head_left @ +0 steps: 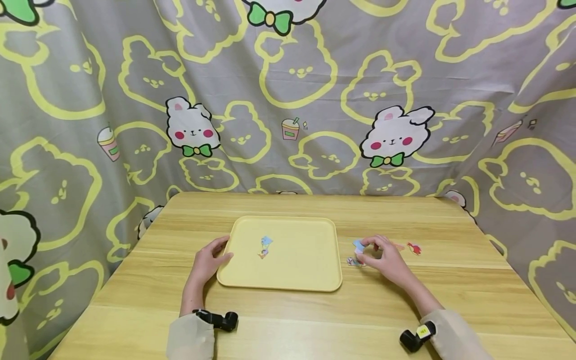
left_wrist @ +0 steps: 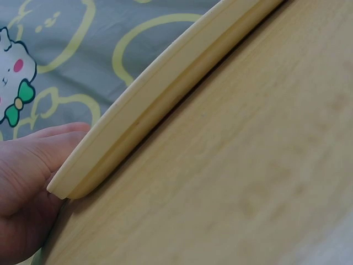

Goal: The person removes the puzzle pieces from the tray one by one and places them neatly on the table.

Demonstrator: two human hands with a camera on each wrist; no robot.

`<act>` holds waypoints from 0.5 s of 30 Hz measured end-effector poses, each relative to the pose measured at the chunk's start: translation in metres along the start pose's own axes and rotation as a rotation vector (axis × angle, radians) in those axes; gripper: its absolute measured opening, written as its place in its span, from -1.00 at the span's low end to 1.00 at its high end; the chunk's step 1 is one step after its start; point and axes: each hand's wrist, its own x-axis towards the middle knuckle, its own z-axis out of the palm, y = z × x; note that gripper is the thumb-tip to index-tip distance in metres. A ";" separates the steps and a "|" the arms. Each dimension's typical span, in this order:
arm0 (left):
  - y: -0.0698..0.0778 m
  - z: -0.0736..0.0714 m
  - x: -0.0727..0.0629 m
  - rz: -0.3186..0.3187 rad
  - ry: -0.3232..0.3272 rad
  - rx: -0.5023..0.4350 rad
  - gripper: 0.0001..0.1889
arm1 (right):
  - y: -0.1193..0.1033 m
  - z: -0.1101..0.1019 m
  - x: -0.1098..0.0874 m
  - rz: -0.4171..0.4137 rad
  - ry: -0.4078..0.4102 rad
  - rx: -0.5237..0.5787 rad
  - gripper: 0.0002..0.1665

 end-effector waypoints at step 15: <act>0.002 0.000 -0.002 -0.001 -0.001 -0.002 -0.44 | 0.012 -0.019 -0.012 -0.008 0.023 0.033 -0.68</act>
